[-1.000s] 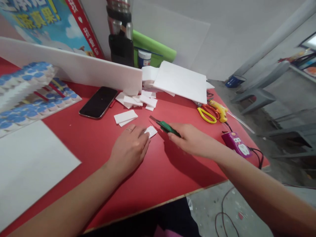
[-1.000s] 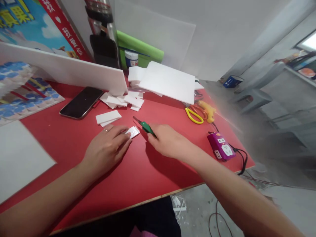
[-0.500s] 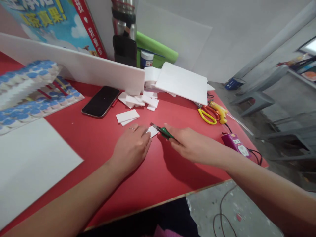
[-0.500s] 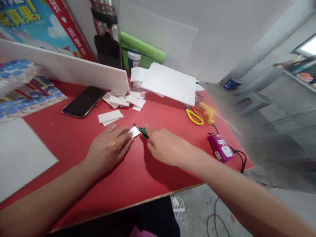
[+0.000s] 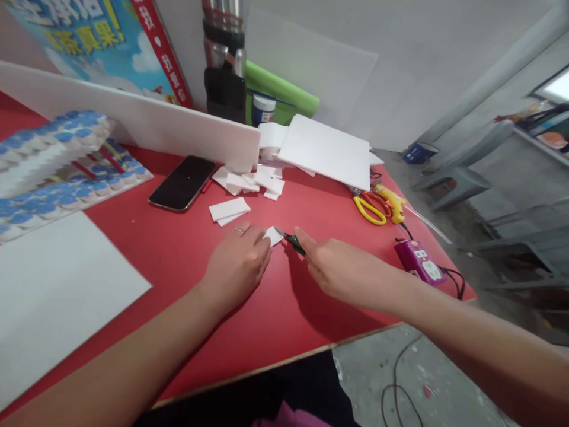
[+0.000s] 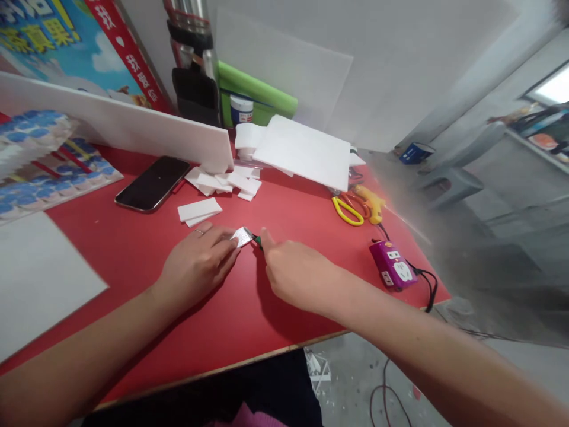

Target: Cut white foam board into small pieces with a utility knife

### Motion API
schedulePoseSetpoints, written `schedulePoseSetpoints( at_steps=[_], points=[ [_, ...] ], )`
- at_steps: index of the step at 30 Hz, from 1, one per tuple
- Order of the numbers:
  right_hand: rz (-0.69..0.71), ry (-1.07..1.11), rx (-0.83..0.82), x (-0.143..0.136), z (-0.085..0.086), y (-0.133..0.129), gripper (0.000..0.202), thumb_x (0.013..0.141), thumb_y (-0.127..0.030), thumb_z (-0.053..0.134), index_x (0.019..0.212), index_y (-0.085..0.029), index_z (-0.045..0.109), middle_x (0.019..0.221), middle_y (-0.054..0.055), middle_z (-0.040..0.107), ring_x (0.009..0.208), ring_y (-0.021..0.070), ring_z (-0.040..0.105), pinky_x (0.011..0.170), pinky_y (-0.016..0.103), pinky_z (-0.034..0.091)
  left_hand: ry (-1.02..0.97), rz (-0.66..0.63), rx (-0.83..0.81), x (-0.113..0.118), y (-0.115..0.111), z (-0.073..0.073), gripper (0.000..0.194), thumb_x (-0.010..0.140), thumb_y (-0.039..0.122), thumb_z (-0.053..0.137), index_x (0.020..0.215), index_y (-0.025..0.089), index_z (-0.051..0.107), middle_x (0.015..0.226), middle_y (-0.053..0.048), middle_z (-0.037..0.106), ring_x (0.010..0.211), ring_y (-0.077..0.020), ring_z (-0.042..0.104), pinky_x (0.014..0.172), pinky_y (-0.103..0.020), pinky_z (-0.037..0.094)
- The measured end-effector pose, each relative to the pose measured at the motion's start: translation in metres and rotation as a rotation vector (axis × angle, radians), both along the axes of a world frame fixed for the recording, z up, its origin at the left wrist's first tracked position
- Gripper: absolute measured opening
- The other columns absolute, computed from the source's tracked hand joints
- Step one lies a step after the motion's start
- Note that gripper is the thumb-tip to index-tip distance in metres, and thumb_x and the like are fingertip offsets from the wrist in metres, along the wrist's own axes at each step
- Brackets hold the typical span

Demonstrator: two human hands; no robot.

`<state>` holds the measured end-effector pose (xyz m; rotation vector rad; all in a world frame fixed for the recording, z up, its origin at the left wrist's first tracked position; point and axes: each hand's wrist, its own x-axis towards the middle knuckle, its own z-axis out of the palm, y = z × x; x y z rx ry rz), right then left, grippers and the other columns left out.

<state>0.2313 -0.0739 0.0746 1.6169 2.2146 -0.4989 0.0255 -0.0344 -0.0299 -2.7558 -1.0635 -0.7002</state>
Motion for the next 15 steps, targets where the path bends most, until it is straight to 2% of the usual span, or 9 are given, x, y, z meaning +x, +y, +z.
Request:
schedulePoseSetpoints(
  at_steps=[6,11,15],
  points=[
    [-0.023,0.034,0.018,0.003,-0.007,-0.014,0.071,0.094,-0.011,0.043,0.164,-0.002,0.032,0.092,0.017,0.076,0.069,0.0239,0.064,0.053,0.033,0.028,0.023,0.0,-0.007,0.001,-0.001,0.002,0.025,0.104,0.014,0.052,0.088,0.014,0.071,0.092,-0.014,0.07,0.083,-0.0272,0.058,0.075,-0.041,0.048],
    [-0.046,0.009,-0.009,0.004,-0.007,-0.025,0.076,0.094,-0.009,0.042,0.167,0.0,0.024,0.098,0.019,0.077,0.073,0.0248,0.067,0.055,0.033,0.029,0.022,-0.012,-0.02,0.0,0.0,0.002,0.024,0.104,0.012,0.052,0.089,0.014,0.071,0.093,-0.014,0.07,0.085,-0.0275,0.059,0.078,-0.041,0.048],
    [-0.093,-0.001,-0.02,0.004,-0.015,-0.035,0.079,0.093,-0.008,0.042,0.169,0.0,0.02,0.1,0.021,0.078,0.077,0.027,0.071,0.057,0.033,0.032,0.028,-0.021,-0.019,-0.001,0.001,0.002,0.025,0.104,0.012,0.05,0.09,0.012,0.072,0.096,-0.016,0.071,0.087,-0.0292,0.06,0.079,-0.043,0.05]
  ],
)
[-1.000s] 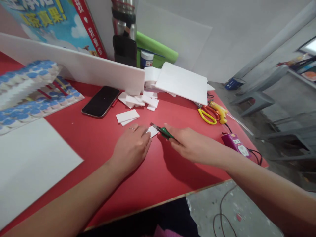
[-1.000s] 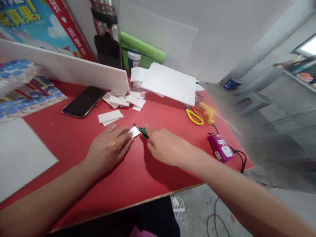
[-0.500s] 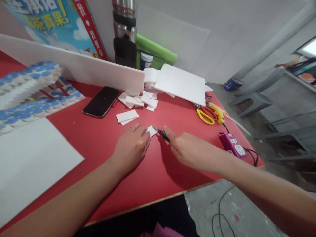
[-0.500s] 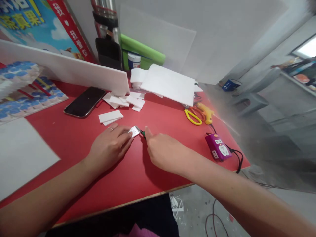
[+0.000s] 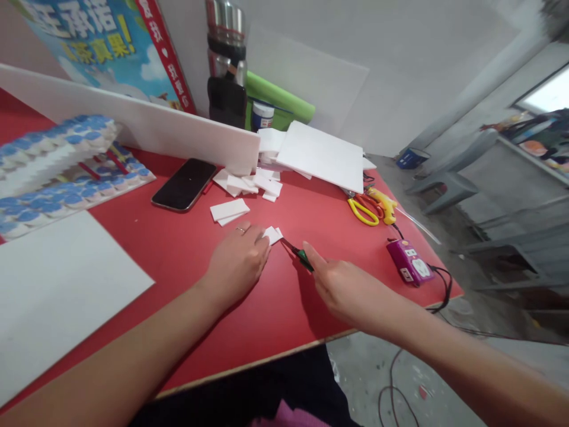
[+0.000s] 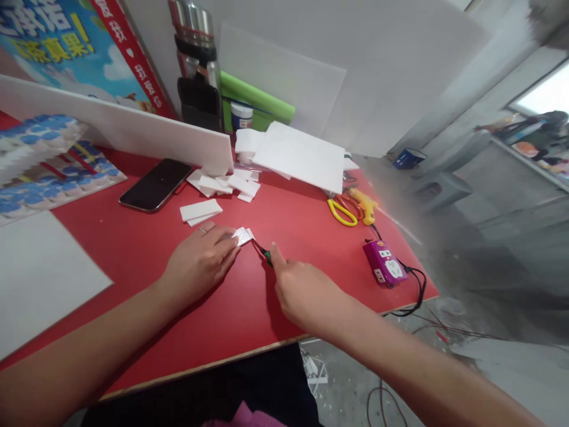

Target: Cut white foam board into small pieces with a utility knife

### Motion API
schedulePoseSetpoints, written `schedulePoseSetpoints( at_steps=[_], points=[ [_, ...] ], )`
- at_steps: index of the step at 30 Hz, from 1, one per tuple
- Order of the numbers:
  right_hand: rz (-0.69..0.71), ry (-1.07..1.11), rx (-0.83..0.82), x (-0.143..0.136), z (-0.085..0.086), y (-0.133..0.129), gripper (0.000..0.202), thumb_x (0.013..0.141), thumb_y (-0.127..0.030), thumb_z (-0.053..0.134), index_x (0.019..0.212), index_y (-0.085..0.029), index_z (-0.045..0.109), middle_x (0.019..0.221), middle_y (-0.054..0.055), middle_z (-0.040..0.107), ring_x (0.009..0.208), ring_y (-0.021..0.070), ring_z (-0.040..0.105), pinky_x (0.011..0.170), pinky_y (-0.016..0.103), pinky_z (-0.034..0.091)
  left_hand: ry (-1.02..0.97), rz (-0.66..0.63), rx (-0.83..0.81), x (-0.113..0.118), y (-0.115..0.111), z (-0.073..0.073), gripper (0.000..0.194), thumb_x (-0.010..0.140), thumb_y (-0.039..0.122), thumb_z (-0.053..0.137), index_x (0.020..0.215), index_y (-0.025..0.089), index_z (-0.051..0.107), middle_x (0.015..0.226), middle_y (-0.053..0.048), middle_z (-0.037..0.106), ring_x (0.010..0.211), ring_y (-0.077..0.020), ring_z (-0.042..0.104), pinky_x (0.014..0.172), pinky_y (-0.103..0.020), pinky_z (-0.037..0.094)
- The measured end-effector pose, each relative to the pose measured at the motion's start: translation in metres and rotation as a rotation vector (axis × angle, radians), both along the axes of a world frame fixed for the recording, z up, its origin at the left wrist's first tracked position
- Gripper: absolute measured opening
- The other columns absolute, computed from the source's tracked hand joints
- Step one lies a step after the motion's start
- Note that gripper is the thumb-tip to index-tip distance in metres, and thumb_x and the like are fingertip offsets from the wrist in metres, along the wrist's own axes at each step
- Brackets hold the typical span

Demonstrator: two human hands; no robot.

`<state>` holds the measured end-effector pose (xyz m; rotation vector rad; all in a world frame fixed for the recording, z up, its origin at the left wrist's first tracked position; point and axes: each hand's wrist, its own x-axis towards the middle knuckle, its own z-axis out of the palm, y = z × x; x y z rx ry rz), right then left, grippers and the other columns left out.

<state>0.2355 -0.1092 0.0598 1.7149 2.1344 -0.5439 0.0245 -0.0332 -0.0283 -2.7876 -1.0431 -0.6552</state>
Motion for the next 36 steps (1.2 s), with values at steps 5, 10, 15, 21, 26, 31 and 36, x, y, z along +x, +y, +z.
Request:
schedulePoseSetpoints(
  at_steps=[5,10,15,21,26,31,36],
  points=[
    [-0.048,0.128,0.028,0.014,-0.01,-0.014,0.076,0.097,-0.013,0.043,0.17,-0.003,0.023,0.106,0.02,0.079,0.085,0.0297,0.075,0.064,0.034,0.046,-0.05,-0.02,-0.04,-0.001,0.001,-0.002,0.025,0.104,0.012,0.05,0.091,0.014,0.071,0.1,-0.017,0.073,0.089,-0.0291,0.064,0.085,-0.047,0.053],
    [-0.095,0.277,0.306,0.054,-0.013,-0.014,0.06,0.104,-0.028,0.043,0.162,-0.016,0.046,0.123,0.018,0.077,0.104,0.0307,0.075,0.081,0.038,0.057,-0.271,0.002,-0.195,-0.007,0.007,-0.004,0.018,0.102,0.021,0.054,0.106,0.016,0.071,0.109,-0.015,0.077,0.099,-0.0303,0.068,0.096,-0.051,0.053],
    [-0.157,-0.008,0.53,0.071,-0.037,0.041,0.054,0.109,-0.027,0.041,0.16,-0.013,0.047,0.113,0.019,0.071,0.095,0.0302,0.068,0.08,0.037,0.051,-0.573,0.201,-0.474,-0.016,0.016,0.003,0.031,0.093,0.041,0.067,0.117,0.021,0.07,0.114,-0.01,0.077,0.103,-0.0295,0.07,0.092,-0.046,0.057],
    [-0.044,0.186,0.747,0.025,-0.06,0.081,0.037,0.109,-0.03,0.049,0.135,-0.01,0.066,0.126,0.022,0.064,0.12,0.0346,0.056,0.107,0.048,0.044,-0.933,0.291,-0.698,-0.022,0.019,0.015,0.042,0.093,0.049,0.068,0.124,0.022,0.066,0.122,-0.01,0.073,0.1,-0.0239,0.071,0.088,-0.039,0.057],
    [0.084,0.492,0.49,-0.021,-0.062,0.076,0.035,0.099,-0.015,0.056,0.131,-0.018,0.068,0.123,0.015,0.063,0.109,0.0256,0.062,0.096,0.036,0.052,-1.218,0.253,-1.125,-0.029,0.025,0.021,0.04,0.092,0.035,0.057,0.128,0.018,0.06,0.099,-0.007,0.072,0.078,-0.0188,0.067,0.07,-0.032,0.056],
    [0.065,0.503,0.451,-0.018,-0.064,0.07,0.037,0.097,-0.008,0.051,0.129,-0.012,0.068,0.125,0.018,0.063,0.108,0.0263,0.063,0.096,0.036,0.053,-1.072,0.272,-1.152,-0.035,0.023,0.024,0.038,0.094,0.041,0.053,0.121,0.02,0.068,0.081,-0.003,0.066,0.076,-0.021,0.067,0.071,-0.034,0.055],
    [-0.031,0.563,0.497,0.005,-0.074,0.058,0.039,0.1,-0.009,0.047,0.133,-0.012,0.066,0.118,0.017,0.067,0.105,0.026,0.065,0.097,0.038,0.054,-0.474,0.293,-0.728,-0.027,0.01,0.017,0.051,0.086,0.054,0.073,0.124,0.02,0.072,0.136,-0.015,0.068,0.123,-0.0373,0.066,0.103,-0.051,0.055]
  ],
)
